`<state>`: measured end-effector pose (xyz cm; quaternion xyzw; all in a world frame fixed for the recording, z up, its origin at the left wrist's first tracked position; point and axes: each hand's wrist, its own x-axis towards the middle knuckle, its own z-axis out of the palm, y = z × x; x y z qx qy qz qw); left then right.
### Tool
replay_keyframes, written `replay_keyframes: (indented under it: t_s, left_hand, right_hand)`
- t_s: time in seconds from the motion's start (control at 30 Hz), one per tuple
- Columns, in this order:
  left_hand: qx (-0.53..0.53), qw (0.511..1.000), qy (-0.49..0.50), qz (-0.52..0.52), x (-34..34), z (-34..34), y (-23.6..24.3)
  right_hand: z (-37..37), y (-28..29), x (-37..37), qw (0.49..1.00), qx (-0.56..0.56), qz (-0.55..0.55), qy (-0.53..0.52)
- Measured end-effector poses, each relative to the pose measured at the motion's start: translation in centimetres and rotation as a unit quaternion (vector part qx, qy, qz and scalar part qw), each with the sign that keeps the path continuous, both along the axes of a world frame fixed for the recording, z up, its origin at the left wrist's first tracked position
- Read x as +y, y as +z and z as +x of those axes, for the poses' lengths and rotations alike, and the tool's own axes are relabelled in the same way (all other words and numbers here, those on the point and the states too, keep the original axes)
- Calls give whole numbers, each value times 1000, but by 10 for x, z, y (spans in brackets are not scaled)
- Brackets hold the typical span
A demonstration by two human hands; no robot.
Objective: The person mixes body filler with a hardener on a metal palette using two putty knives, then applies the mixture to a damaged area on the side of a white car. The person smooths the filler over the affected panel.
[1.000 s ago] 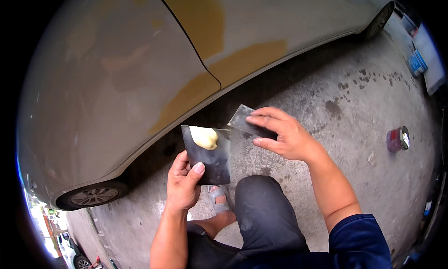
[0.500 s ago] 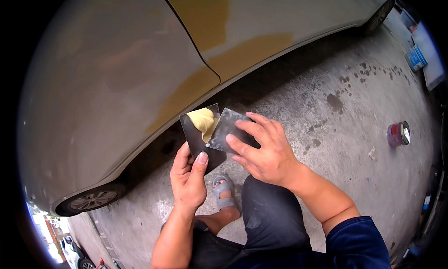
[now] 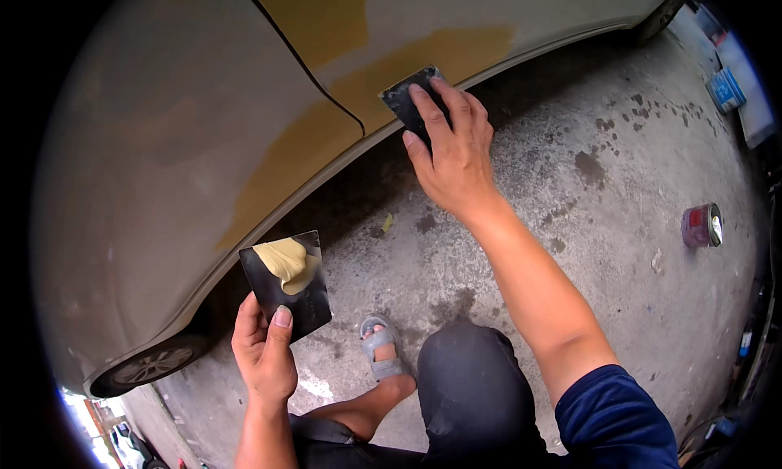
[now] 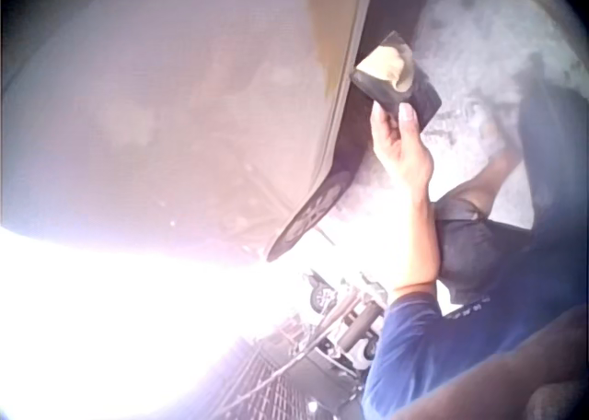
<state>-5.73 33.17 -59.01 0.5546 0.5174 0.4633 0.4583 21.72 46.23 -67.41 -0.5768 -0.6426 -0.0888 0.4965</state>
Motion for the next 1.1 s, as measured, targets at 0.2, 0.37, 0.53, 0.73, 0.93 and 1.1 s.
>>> replay_keyframes:
  t_s: [0.2,0.37,0.53,0.73,0.93,1.1]
  left_hand:
    - [-8,1000,-3,-26,1,-6,-6]
    - [-34,999,-9,-39,6,-15,-10]
    - [-31,998,-9,-52,10,-17,-12]
    - [-45,997,3,-55,14,-15,-14]
    - [-51,997,4,-54,15,-14,-13]
    - [-45,998,3,-49,17,-15,-14]
  right_hand:
    - [-9,-1,22,999,-25,16,-33]
    - [-15,7,25,998,-46,11,-41]
    - [-20,-10,25,998,-54,6,-38]
    - [-16,-22,9,996,-77,-27,-28]
    - [-18,13,20,997,-67,31,-32]
    - [-26,-2,26,996,-75,20,-37]
